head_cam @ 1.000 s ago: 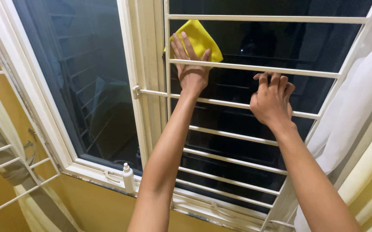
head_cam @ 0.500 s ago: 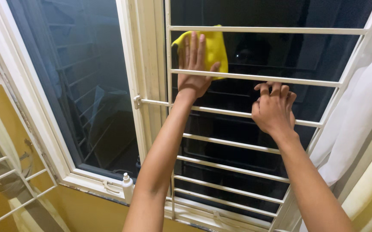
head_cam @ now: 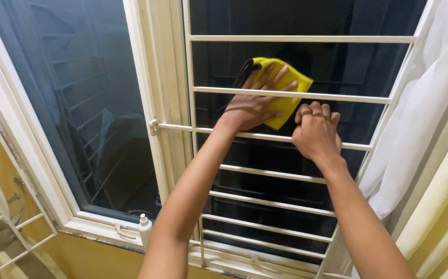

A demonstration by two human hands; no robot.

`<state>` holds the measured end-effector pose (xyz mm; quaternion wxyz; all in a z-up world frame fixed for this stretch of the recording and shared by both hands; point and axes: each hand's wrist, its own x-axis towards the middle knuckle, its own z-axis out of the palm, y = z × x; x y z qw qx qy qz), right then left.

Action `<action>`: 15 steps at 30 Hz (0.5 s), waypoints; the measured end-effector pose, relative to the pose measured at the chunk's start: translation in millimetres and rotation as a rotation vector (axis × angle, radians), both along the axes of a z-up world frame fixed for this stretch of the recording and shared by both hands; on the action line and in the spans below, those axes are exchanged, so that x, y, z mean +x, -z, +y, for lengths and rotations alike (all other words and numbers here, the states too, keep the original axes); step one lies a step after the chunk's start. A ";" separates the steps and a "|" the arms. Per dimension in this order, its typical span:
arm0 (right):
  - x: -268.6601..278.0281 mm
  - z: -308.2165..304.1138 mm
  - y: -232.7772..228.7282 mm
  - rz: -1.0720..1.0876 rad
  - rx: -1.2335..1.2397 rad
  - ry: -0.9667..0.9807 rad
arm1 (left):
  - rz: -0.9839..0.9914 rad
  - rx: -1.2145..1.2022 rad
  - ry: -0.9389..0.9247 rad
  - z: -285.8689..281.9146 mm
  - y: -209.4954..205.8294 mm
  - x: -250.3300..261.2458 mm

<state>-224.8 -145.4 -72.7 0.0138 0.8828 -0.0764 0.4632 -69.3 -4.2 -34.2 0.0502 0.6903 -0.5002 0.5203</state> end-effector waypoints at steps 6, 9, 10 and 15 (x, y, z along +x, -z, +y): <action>0.3 -1.8 0.3 0.048 0.062 -0.036 | 0.180 -0.201 -0.163 27.9 7.6 15.0; 0.5 -3.6 -2.5 0.028 0.091 -0.064 | 0.060 -0.606 -0.026 6.0 -5.1 38.7; 0.3 -4.0 -3.2 0.014 0.097 -0.067 | 0.038 -0.685 -0.029 -10.2 -11.7 39.9; 1.5 -5.8 2.3 -0.095 0.008 -0.057 | 0.051 -0.557 0.083 -49.0 -20.0 5.7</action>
